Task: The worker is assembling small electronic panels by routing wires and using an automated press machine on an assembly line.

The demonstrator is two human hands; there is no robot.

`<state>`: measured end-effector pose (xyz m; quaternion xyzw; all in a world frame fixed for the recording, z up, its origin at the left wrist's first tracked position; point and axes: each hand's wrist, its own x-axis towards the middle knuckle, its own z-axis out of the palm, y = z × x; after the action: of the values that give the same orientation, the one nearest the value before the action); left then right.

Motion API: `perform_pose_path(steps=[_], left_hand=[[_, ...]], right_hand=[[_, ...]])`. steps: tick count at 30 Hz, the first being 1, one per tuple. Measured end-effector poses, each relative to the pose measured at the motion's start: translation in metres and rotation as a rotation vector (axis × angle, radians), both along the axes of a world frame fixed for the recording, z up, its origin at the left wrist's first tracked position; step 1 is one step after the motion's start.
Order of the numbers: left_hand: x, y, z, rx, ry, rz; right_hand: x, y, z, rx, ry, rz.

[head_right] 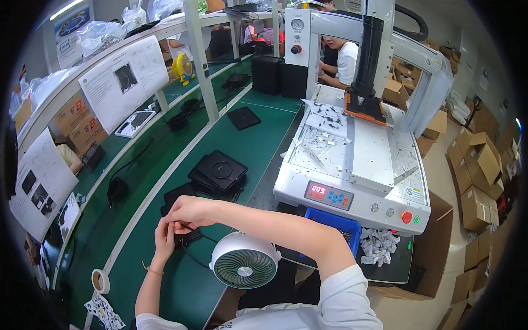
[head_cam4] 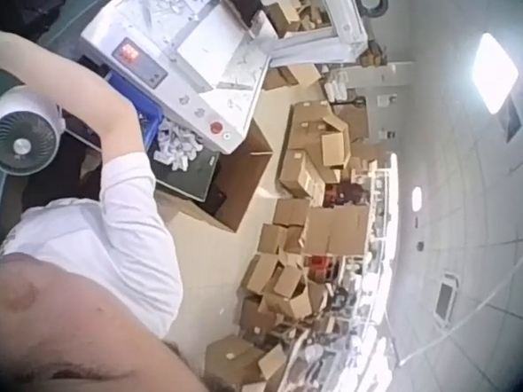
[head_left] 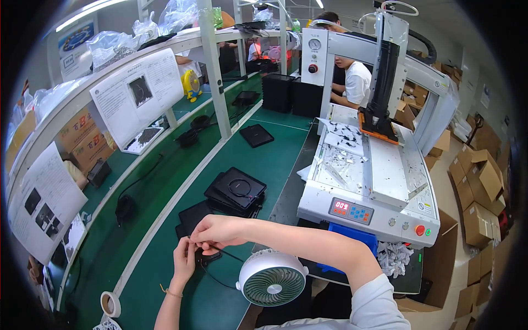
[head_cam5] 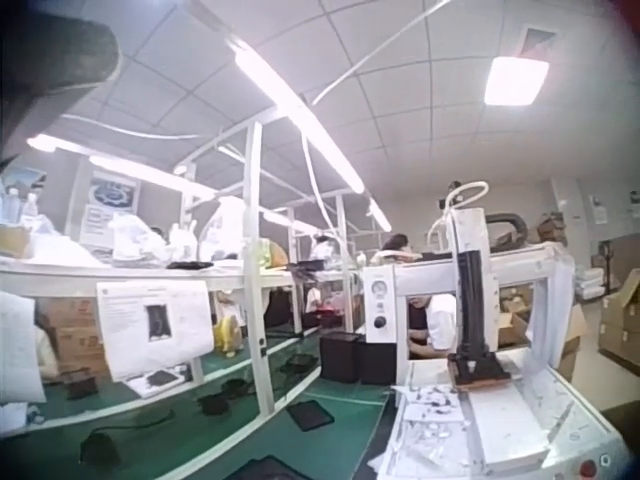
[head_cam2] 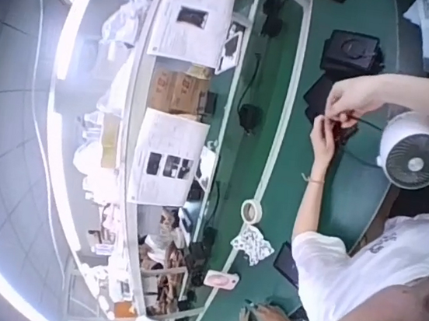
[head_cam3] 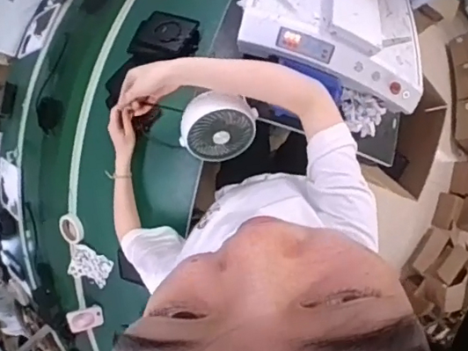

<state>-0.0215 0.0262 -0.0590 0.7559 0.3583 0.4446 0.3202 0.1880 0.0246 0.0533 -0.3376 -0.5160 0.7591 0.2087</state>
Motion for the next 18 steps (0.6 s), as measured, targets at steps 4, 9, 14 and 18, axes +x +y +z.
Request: perform_pose_path(steps=[4,9,14,18], left_hand=[[-0.006,0.007,0.003,0.873,0.358,0.287],[-0.003,0.015,0.043,1.436,1.105,0.138],[-0.004,0.028,0.049,1.182,0.806,0.136],[-0.006,0.027,0.041,0.87,0.596,0.028]], right_hand=[[0.011,0.01,0.009,0.713,-0.277,-0.047],[0.02,0.012,0.029,1.066,-0.325,0.027],[0.045,0.023,0.025,1.329,-0.644,-0.074],[0.061,0.025,0.007,1.363,-0.932,-0.111]])
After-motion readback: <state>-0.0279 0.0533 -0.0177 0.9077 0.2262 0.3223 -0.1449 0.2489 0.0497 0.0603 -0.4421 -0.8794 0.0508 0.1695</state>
